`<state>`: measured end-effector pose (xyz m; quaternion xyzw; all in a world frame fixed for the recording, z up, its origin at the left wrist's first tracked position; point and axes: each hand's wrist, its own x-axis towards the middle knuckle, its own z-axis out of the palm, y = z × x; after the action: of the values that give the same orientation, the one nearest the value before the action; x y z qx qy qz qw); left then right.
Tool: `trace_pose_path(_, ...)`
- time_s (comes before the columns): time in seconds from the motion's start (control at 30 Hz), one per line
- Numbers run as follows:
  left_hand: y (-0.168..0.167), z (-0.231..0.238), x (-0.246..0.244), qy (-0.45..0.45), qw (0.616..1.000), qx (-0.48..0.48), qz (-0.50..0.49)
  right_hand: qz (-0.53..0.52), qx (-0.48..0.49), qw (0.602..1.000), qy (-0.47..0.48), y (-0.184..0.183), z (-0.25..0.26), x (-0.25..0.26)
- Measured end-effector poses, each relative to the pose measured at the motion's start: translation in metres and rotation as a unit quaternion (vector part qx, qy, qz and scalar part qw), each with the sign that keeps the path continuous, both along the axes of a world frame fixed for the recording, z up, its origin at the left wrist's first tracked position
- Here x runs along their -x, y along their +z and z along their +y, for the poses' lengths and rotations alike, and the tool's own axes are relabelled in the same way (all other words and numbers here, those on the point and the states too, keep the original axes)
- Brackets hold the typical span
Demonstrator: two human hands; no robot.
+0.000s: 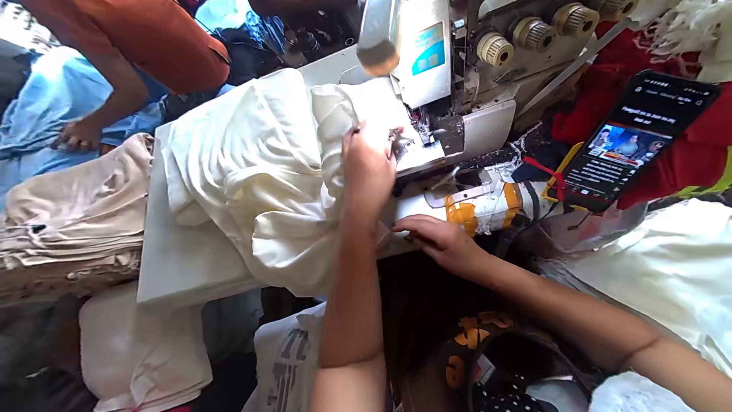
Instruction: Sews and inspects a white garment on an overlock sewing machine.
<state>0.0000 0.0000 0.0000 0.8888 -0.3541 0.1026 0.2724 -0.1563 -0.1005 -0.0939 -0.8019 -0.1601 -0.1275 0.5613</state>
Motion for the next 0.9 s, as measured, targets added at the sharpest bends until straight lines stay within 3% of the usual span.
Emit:
trace_pose_path(0.1, 0.008, -0.001, -0.031, 0.022, 0.999, -0.012, 0.024, -0.058, 0.042, 0.995, -0.076, -0.003, -0.012, -0.004)
trace_pose_path(0.17, 0.013, 0.006, -0.027, 0.047, 0.998, -0.034, 0.004, -0.072, 0.086, 0.986, -0.121, 0.001, -0.013, -0.009)
trace_pose_path(0.33, -0.005, 0.051, 0.048, 0.085, 0.991, -0.010, -0.100, -0.089, 0.189, 0.971, -0.117, 0.006, 0.014, -0.042)
trace_pose_path(0.5, -0.027, 0.083, 0.111, 0.166, 0.979, 0.061, -0.103, -0.099, 0.255, 0.952, -0.138, -0.012, 0.030, -0.052)
trace_pose_path(0.63, -0.039, 0.092, 0.128, 0.190, 0.972, 0.100, -0.095, -0.065, 0.264, 0.946, -0.178, -0.014, 0.015, -0.033)
trace_pose_path(0.83, -0.044, 0.090, 0.127, 0.176, 0.975, 0.109, -0.085, -0.087, 0.389, 0.887, -0.233, -0.009, -0.001, -0.017)
trace_pose_path(0.9, -0.045, 0.089, 0.127, 0.186, 0.971, 0.122, -0.086, -0.105, 0.387, 0.886, -0.232, -0.008, -0.004, -0.015)
